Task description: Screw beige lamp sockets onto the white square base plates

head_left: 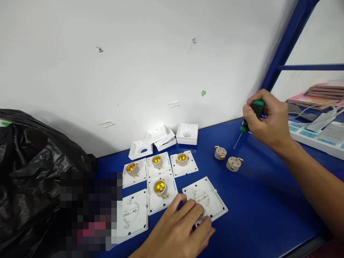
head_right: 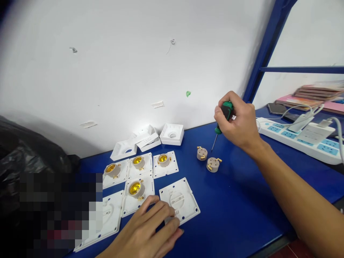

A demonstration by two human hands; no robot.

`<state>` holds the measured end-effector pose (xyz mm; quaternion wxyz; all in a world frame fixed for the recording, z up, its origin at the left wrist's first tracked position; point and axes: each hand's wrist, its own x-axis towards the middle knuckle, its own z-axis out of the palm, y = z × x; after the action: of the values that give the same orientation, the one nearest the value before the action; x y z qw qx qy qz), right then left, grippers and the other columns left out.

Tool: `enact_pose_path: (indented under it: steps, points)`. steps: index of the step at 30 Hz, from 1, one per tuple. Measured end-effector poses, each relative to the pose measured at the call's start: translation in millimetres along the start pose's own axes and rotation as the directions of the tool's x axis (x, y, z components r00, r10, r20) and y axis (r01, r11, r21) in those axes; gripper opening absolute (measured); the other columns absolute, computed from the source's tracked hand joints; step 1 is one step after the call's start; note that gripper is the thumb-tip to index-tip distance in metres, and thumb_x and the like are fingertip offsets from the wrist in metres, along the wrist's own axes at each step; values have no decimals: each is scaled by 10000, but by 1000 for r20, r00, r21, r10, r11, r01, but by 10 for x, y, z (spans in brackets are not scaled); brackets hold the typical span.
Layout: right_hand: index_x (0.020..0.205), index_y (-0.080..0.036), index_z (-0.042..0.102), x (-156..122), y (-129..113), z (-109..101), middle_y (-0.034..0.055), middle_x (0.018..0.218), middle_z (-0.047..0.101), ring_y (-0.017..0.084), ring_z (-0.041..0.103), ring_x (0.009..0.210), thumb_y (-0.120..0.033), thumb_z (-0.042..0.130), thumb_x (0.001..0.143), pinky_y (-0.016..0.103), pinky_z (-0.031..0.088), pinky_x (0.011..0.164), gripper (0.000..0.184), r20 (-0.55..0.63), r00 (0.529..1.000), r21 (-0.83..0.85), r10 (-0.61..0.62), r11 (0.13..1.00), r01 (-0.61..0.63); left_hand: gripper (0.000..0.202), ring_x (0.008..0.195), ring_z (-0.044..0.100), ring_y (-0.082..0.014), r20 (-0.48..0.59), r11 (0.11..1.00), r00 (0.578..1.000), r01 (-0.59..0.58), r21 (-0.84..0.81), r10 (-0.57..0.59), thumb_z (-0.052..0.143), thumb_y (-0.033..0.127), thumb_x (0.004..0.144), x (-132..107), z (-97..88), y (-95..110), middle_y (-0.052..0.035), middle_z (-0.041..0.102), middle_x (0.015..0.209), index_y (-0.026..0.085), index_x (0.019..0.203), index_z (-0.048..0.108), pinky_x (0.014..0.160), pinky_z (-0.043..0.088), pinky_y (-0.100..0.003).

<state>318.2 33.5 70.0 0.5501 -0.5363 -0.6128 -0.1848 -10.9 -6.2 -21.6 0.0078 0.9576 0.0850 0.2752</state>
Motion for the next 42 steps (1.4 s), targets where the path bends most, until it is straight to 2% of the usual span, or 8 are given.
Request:
enact_pose_path:
  steps: [3, 8, 18, 21, 26, 28, 37, 42]
  points:
    - [827, -269, 559, 38, 111, -48, -32, 607, 556, 148, 461, 499, -294, 650, 881, 334, 368, 555, 109, 152, 987, -85, -49, 994, 63, 166, 818, 673, -195, 40, 1000, 999, 10, -9, -10, 535, 154, 1127, 17, -23, -3, -37, 684, 888, 143, 1017, 659, 828, 496, -379]
    - [850, -257, 548, -32, 119, 83, -56, 580, 538, 137, 473, 505, -275, 631, 923, 297, 356, 538, 112, 441, 896, 30, 53, 997, -74, 157, 879, 688, -210, 94, 999, 996, 11, -44, -7, 512, 154, 1138, 64, -78, 15, -54, 704, 934, 149, 1064, 650, 864, 507, -393]
    - [857, -252, 527, -66, -18, 122, -69, 585, 485, 127, 403, 509, -285, 631, 930, 321, 311, 576, 131, 329, 936, 71, 123, 986, -154, 224, 975, 645, -258, 111, 994, 991, 63, 91, -73, 453, 59, 1088, 527, -238, -37, -99, 659, 1099, 139, 1245, 593, 875, 501, -419]
    - [863, -254, 516, -69, -18, 138, -63, 617, 500, 127, 392, 528, -278, 623, 927, 325, 304, 592, 127, 287, 948, 83, 141, 982, -171, 358, 1060, 651, -283, 249, 971, 967, -110, 214, 55, 470, -18, 1018, 889, -175, -144, -141, 634, 1207, 107, 1342, 554, 960, 481, -448]
    - [875, -256, 512, -105, -24, 207, -52, 644, 532, 142, 453, 564, -290, 586, 957, 323, 349, 605, 115, 356, 917, 220, 182, 937, -271, 380, 1151, 651, -313, 514, 870, 834, -392, 299, 200, 725, 103, 934, 1325, 14, -213, -149, 658, 1247, 104, 1292, 599, 998, 460, -435]
    - [872, -257, 512, -111, -30, 222, -50, 649, 543, 145, 465, 576, -277, 583, 952, 322, 354, 613, 109, 369, 909, 219, 192, 933, -286, 461, 1167, 646, -325, 566, 850, 804, -418, 321, 182, 796, 88, 836, 1369, 75, -214, -169, 667, 1260, 89, 1263, 623, 1022, 452, -445]
    - [869, -264, 476, -77, -36, 188, -55, 637, 526, 139, 424, 550, -308, 571, 979, 335, 347, 609, 152, 177, 965, 207, 194, 951, -230, 667, 1274, 619, -344, 583, 908, 806, -314, 278, 101, 836, 36, 699, 1311, 50, -252, -198, 634, 1433, 138, 1308, 585, 982, 461, -408]
    - [870, -266, 487, -84, -3, 199, -55, 626, 518, 147, 445, 554, -315, 581, 969, 338, 353, 613, 145, 130, 971, 199, 199, 954, -222, 438, 1163, 674, -324, 602, 894, 795, -321, 312, 76, 843, 71, 783, 1406, 79, -279, -173, 686, 1292, 135, 1170, 648, 1021, 457, -438]
